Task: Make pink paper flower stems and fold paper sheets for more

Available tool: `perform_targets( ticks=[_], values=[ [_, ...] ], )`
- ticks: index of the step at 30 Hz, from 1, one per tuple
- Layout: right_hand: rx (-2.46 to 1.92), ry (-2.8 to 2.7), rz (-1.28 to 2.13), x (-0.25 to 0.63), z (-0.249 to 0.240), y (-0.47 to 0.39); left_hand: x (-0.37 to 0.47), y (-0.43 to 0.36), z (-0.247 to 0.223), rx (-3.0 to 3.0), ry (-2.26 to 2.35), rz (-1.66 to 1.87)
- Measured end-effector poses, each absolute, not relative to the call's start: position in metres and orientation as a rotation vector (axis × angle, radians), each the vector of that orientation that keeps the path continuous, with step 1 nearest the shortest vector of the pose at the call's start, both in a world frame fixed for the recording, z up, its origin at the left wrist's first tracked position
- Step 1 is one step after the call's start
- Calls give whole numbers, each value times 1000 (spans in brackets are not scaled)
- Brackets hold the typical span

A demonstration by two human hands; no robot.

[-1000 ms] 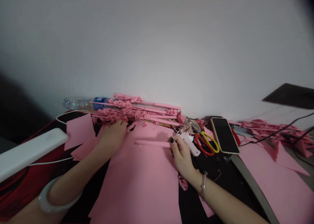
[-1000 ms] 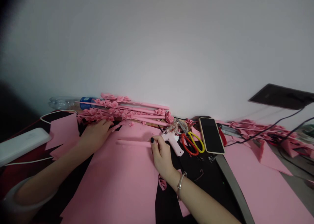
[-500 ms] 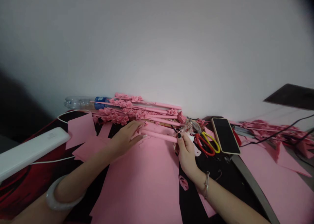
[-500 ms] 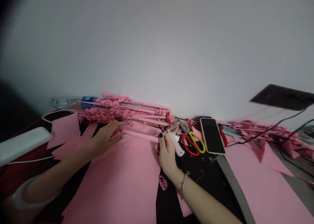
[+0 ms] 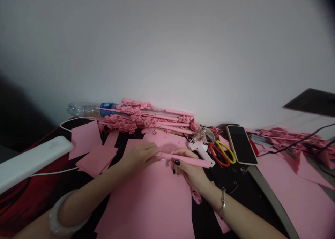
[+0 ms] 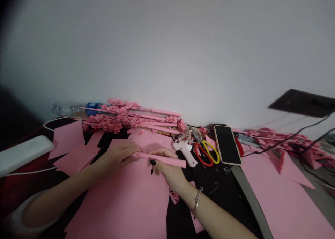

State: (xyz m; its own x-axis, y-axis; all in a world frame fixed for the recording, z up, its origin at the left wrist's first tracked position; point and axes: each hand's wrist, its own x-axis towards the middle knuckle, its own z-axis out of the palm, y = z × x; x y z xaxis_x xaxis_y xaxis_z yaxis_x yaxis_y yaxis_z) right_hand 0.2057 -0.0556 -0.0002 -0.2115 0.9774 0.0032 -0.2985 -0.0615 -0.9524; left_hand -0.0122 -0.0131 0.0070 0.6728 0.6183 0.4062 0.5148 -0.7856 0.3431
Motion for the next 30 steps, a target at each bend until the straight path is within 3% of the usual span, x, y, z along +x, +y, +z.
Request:
perform_targets(
  ticks=[13, 30],
  values=[
    [-808, -481, 1731, 215, -3, -44, -5, -21, 13, 2673, 1034, 660],
    [-806, -523, 1791, 213, 1, -45, 3, -37, 9, 2731, 1018, 599]
  ],
)
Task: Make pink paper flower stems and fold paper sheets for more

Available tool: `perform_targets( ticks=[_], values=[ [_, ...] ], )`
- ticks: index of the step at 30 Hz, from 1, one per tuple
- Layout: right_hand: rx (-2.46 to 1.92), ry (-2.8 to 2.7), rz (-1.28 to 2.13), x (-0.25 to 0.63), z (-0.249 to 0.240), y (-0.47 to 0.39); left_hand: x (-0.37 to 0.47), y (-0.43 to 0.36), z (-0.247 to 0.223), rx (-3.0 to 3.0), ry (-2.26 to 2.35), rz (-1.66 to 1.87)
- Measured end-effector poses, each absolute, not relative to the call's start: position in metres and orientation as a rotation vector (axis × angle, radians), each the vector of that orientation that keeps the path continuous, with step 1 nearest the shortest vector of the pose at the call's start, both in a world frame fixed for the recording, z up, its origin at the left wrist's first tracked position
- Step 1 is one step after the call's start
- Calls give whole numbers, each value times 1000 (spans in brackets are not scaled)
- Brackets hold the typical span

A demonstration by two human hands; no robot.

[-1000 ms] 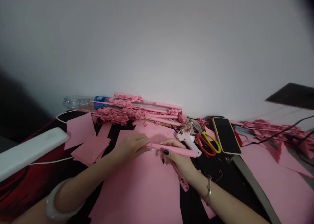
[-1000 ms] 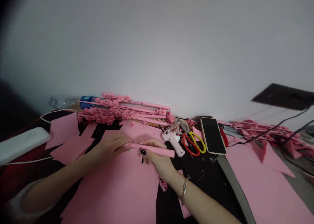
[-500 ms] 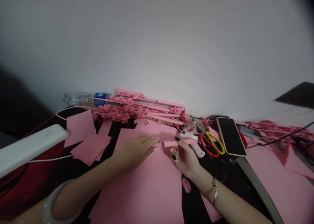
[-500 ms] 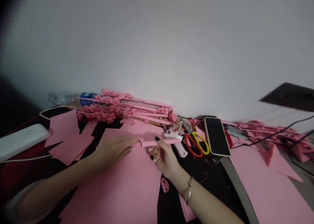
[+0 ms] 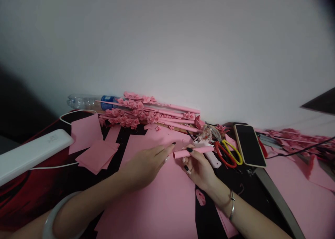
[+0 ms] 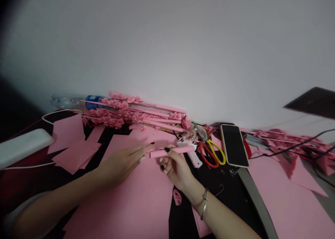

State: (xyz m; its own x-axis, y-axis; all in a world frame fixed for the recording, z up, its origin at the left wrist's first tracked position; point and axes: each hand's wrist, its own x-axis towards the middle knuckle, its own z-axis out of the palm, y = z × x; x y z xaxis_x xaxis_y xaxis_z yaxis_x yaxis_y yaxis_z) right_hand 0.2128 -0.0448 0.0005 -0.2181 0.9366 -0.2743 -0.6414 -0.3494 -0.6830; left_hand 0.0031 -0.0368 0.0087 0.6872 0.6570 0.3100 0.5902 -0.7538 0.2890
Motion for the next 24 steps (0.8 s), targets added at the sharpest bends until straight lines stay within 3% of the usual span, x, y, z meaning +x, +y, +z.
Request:
perform_targets(
  ticks=[24],
  values=[
    [-761, -624, 1829, 213, 3, -44, 3, -34, -3, 2730, 1076, 790]
  ],
)
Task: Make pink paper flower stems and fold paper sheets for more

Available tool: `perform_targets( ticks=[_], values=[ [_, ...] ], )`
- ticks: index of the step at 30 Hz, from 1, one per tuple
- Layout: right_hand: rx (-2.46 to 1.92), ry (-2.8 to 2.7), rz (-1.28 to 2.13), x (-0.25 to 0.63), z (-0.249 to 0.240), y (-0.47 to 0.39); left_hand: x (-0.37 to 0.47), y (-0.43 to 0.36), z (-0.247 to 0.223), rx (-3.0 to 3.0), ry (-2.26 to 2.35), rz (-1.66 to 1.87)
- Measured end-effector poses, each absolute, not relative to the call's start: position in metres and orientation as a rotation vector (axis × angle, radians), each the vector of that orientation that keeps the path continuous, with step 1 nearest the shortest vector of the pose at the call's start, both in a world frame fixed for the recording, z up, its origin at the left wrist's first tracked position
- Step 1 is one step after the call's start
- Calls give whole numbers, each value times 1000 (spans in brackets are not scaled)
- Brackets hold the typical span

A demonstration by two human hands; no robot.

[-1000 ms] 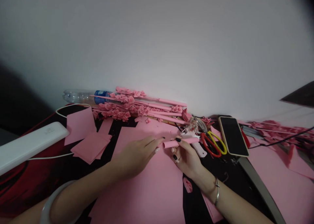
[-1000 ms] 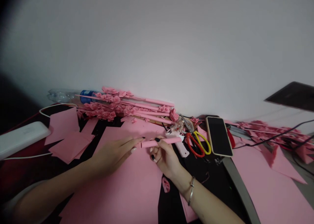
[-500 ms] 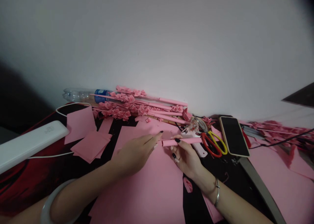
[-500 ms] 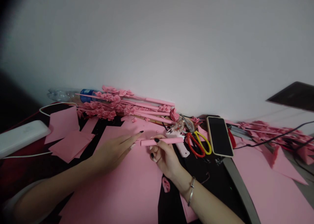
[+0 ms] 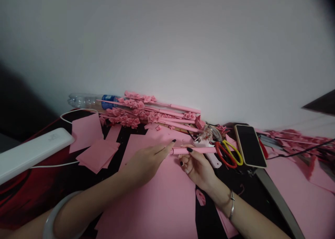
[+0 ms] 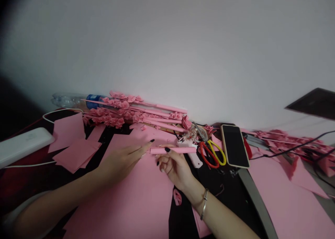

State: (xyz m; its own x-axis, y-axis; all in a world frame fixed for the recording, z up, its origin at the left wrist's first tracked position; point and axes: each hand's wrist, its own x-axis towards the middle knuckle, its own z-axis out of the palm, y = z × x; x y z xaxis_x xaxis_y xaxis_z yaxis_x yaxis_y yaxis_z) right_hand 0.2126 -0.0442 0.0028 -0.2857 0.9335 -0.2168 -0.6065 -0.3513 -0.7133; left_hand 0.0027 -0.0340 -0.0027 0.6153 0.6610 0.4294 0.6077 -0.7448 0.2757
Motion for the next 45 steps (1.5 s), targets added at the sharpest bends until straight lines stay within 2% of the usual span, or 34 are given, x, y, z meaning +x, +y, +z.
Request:
perform_targets(
  ticks=[9, 15, 18, 22, 27, 32, 35, 41, 45],
  values=[
    [-757, -670, 1847, 212, 2, -45, 4, -35, 1, 2687, 1177, 515],
    [-754, -648, 1817, 212, -2, -46, 4, -34, -3, 2671, 1174, 568],
    [-787, -581, 1767, 213, -4, -45, 2, -32, 2, 2458, 1143, 636],
    [-844, -624, 1732, 211, -6, -47, 3, -26, 14, 1853, 1104, 831],
    [-837, -1045, 1715, 208, -5, -57, 4, -21, 24, 1230, 873, 893],
    [-927, -1651, 1603, 211, 3, -67, 0, -24, 22, 1190, 686, 704],
    [-905, -1830, 1640, 211, 7, -70, -1, -28, 18, 1243, 654, 626],
    [-856, -1491, 1685, 206, 5, -65, 3, -34, 18, 1063, 530, 591],
    [-859, -1516, 1609, 204, 8, -61, 2, -35, 22, 1088, 413, 503]
  ],
)
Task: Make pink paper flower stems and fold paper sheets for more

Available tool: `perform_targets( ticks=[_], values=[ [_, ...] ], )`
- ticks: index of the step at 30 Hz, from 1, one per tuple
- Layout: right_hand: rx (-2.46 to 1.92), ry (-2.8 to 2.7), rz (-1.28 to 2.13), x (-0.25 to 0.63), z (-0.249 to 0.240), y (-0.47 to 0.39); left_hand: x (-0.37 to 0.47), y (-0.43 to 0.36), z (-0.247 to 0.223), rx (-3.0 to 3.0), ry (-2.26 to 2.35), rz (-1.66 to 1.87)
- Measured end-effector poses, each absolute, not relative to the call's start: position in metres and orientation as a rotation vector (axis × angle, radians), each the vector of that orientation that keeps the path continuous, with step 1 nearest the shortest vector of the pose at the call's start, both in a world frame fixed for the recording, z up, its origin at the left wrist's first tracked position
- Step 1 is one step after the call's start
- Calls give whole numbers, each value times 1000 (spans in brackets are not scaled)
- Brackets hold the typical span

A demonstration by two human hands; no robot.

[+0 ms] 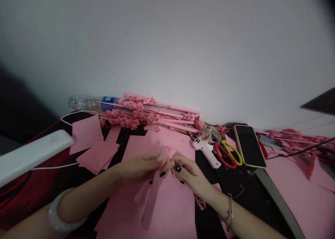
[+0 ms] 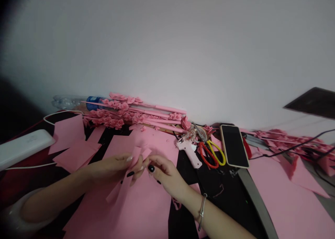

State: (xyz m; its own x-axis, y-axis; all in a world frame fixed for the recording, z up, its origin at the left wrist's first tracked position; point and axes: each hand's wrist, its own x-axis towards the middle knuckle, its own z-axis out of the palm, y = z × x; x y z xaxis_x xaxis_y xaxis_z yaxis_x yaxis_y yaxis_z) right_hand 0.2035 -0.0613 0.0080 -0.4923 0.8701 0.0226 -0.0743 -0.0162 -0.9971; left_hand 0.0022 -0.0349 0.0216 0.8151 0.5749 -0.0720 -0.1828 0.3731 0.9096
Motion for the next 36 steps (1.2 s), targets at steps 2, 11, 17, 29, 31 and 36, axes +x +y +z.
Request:
perform_targets(
  ticks=[2, 11, 17, 29, 31, 36],
  values=[
    [-873, -1553, 1551, 203, 10, -61, 2, -35, 21, 1145, 391, 432],
    [-999, -1284, 1521, 205, -2, -61, 3, -33, 18, 1195, 333, 304],
    [-927, -773, 1566, 210, 1, -50, -2, -28, 16, 1130, 371, 336],
    [-998, -832, 1436, 218, 9, -47, -2, -25, 23, 1291, 415, 390],
    [-991, -795, 1381, 224, 14, -41, -3, -25, 22, 1254, 480, 447],
    [-900, -818, 1410, 228, 28, -40, -5, -31, 29, 1417, 662, 739]
  ],
)
